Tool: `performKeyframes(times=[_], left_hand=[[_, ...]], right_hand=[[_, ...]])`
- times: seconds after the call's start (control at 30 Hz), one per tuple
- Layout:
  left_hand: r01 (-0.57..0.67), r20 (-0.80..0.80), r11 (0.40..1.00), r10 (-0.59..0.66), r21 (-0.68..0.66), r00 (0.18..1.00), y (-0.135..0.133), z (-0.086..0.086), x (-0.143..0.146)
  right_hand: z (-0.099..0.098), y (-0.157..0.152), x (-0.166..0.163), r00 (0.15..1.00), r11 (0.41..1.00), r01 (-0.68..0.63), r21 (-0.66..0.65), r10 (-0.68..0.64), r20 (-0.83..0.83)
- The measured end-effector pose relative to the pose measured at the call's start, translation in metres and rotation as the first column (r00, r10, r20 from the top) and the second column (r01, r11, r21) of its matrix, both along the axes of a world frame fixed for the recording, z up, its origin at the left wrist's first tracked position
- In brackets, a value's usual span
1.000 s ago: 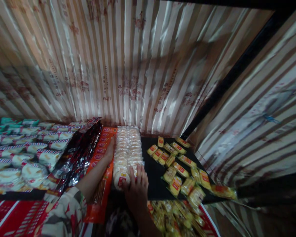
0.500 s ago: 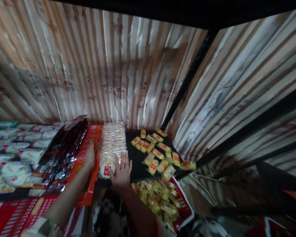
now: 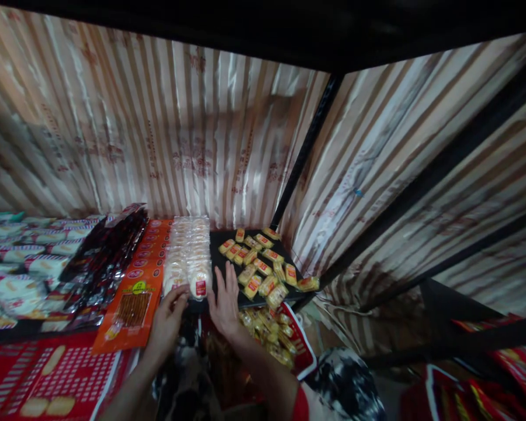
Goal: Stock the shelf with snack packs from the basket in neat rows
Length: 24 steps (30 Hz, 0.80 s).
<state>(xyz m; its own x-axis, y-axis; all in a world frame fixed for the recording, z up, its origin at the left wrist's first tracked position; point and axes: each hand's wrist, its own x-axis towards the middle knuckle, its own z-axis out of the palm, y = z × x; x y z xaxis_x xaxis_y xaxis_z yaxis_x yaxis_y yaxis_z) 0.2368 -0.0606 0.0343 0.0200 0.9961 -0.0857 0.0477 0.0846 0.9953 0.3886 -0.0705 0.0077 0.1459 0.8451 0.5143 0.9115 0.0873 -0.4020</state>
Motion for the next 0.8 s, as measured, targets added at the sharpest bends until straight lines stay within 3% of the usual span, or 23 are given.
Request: performKeyframes(times=[0.27,0.47,0.63,0.8], left_hand=[[0.281,-0.272,0.953,-0.242,0.113,0.931,-0.055,-0.037,0.069],[0.303,-0.435,0.942,-0.215,0.145,0.874,-0.079,-0.053,0.099],[0.351,-0.462,0.909,-0.218,0.225,0.860,-0.079,-0.049,0.125],[0.328,-0.580,0.925,-0.162,0.193,0.798,-0.065,-0.034,0.156]], right_hand=[[-0.028,-0.086,0.075,0.991,0.998,-0.018,0.059,0.025,-0.131],[-0.058,-0.135,0.101,0.969,0.993,0.056,0.100,-0.031,-0.243],[-0.096,-0.170,0.116,0.943,0.985,0.138,0.100,-0.100,-0.317],[-0.119,-0.192,0.129,0.879,0.988,0.152,-0.020,-0.144,-0.454]])
